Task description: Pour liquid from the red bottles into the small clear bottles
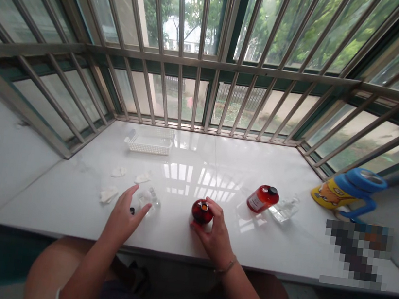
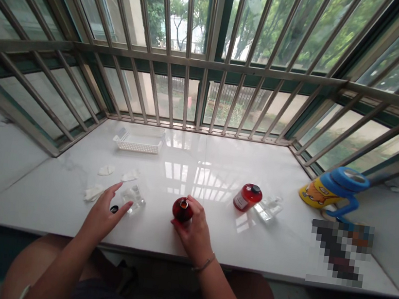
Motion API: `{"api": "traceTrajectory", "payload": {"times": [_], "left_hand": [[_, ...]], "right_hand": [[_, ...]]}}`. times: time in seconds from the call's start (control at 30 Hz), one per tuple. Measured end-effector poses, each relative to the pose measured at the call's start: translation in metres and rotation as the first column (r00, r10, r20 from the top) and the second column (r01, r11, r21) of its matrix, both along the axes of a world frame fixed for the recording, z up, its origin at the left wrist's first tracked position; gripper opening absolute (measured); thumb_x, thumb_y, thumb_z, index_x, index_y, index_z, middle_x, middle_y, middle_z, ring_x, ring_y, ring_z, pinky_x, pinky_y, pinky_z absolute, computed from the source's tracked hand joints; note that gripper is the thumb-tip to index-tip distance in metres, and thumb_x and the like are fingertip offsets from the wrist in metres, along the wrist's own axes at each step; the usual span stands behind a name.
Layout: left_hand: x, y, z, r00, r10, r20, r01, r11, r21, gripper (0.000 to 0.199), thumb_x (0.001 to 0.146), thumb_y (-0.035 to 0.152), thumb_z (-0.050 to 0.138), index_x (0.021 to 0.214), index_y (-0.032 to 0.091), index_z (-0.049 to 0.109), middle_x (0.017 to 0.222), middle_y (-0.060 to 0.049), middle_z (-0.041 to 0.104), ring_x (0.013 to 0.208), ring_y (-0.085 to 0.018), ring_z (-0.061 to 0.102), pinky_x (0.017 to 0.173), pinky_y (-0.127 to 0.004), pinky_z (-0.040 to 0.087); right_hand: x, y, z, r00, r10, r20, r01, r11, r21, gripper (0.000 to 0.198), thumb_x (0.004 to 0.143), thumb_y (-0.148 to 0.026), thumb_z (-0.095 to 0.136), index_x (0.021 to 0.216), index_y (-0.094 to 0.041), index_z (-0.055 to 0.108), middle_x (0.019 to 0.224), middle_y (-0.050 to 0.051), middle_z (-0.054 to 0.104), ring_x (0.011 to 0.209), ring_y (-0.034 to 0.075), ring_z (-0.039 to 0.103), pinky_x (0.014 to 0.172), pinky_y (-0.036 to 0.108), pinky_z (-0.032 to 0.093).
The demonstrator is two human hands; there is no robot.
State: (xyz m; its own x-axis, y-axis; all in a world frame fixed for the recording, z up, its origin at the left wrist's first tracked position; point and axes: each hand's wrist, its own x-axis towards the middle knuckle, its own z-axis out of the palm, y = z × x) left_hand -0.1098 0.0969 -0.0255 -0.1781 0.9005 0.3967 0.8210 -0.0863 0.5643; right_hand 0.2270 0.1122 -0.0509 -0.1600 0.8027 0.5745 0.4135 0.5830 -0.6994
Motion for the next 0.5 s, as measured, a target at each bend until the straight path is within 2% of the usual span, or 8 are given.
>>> {"api": "traceTrajectory", "payload": {"times": [0.07,0.13,0.23,0.33,0.5], "left_hand": [[0.008,0.012,0.001,0.996,-0.008,0.089,0.015,0.997,-0.072,0.068,0.096,0.056,0.068,0.15,0.018,0.053,0.154,-0.018,0.061,0.142,-0.037,0.06,0.12,-0.055,0.051],[0.014,0.022,-0.002,0.989,-0.019,0.146,0.036,0.993,-0.115,0.057,0.098,0.054,0.063,0.144,0.02,0.06,0.149,-0.015,0.066,0.141,-0.034,0.062,0.122,-0.055,0.049],[0.025,0.027,-0.008,0.98,-0.046,0.192,0.067,0.993,-0.102,0.047,0.102,0.051,0.055,0.137,0.022,0.066,0.144,-0.012,0.071,0.139,-0.032,0.064,0.123,-0.054,0.048],[0.04,0.022,-0.012,0.968,-0.135,0.214,0.154,0.985,-0.078,0.046,0.103,0.05,0.055,0.138,0.022,0.067,0.144,-0.013,0.07,0.139,-0.031,0.064,0.123,-0.054,0.047],[0.074,0.007,-0.011,0.914,-0.302,0.273,0.333,0.94,-0.074,0.039,0.106,0.045,0.056,0.136,0.024,0.069,0.149,-0.011,0.068,0.142,-0.029,0.061,0.125,-0.053,0.046]], "right_hand": [[0.0,0.008,0.002,1.0,-0.007,0.005,0.007,1.0,-0.002,0.071,0.096,-0.03,0.079,0.157,-0.03,0.042,0.157,0.016,0.054,0.15,0.033,0.052,0.123,0.06,0.049],[-0.001,0.016,0.004,1.0,-0.011,0.009,0.011,1.0,-0.006,0.072,0.096,-0.03,0.078,0.158,-0.029,0.041,0.159,0.016,0.054,0.151,0.032,0.051,0.124,0.059,0.048],[-0.001,0.027,0.005,1.0,-0.019,0.008,0.019,1.0,-0.007,0.074,0.096,-0.029,0.078,0.159,-0.03,0.04,0.161,0.015,0.053,0.153,0.031,0.05,0.126,0.057,0.046],[0.0,0.039,0.007,0.999,-0.033,0.011,0.033,0.999,-0.024,0.075,0.096,-0.027,0.076,0.161,-0.03,0.038,0.163,0.014,0.051,0.154,0.03,0.048,0.127,0.056,0.045],[0.002,0.053,0.011,0.996,-0.051,0.067,0.054,0.997,-0.049,0.081,0.098,-0.025,0.073,0.166,-0.028,0.03,0.171,0.016,0.041,0.16,0.031,0.04,0.129,0.058,0.041]]}}
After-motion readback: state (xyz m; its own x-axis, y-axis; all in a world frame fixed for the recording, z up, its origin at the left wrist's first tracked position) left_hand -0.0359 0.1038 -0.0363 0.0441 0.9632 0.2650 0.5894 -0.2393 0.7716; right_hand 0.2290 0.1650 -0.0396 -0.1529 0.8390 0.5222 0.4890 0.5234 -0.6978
